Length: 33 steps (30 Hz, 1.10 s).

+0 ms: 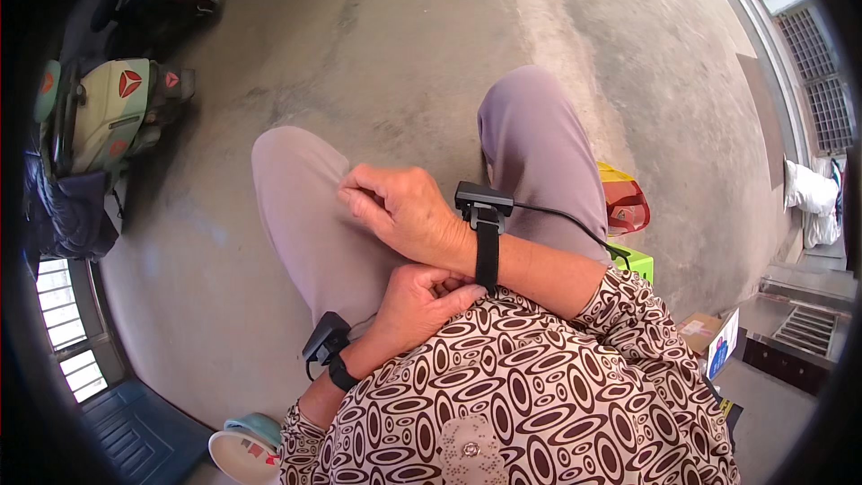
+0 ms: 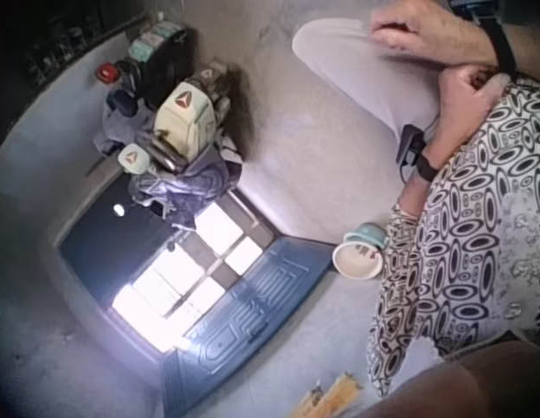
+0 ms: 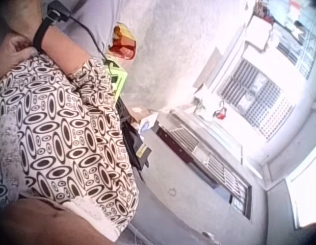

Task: Untangling electronic cables, attaching a wrist-mounted sensor device, and putting on a glove for setup.

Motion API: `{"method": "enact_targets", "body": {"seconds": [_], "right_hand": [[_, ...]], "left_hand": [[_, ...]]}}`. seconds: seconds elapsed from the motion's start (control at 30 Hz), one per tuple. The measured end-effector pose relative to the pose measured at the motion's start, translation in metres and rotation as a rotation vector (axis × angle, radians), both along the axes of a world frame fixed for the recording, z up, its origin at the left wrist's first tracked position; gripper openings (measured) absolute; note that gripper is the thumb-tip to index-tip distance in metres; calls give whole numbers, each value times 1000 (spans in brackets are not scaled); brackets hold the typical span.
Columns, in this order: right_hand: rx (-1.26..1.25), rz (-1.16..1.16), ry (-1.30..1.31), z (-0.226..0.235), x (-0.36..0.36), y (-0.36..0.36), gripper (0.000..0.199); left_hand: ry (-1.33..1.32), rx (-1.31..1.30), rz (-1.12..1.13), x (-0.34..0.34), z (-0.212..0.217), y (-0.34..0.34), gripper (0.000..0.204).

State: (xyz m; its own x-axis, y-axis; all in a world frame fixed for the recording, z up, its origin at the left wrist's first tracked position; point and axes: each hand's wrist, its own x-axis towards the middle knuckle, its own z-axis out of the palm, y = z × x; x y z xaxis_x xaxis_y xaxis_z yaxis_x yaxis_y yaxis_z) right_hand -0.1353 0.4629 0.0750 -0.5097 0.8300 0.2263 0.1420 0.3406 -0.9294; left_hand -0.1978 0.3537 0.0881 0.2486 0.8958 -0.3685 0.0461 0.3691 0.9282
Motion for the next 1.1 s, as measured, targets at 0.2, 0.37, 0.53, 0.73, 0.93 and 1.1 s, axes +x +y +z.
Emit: {"method": "enact_targets", "body": {"seconds": [0.2,0.37,0.53,0.73,0.93,1.1], "right_hand": [[-404,168,49,-18,7,2,13],[-422,695,43,-13,34,-7,9],[-155,656,-172,45,79,-35,14],[217,202,-258,79,129,-14,42],[314,-9,-132,77,108,-2,45],[24,5,-73,69,113,21,25]], "left_hand": [[-98,123,8,-2,11,2,10],[-404,-202,278,-17,50,27,6],[-552,-157,309,-34,62,49,11],[-581,-193,286,-33,69,52,9],[-524,-173,202,-14,80,64,10],[-513,-106,135,-18,71,72,13]]}}
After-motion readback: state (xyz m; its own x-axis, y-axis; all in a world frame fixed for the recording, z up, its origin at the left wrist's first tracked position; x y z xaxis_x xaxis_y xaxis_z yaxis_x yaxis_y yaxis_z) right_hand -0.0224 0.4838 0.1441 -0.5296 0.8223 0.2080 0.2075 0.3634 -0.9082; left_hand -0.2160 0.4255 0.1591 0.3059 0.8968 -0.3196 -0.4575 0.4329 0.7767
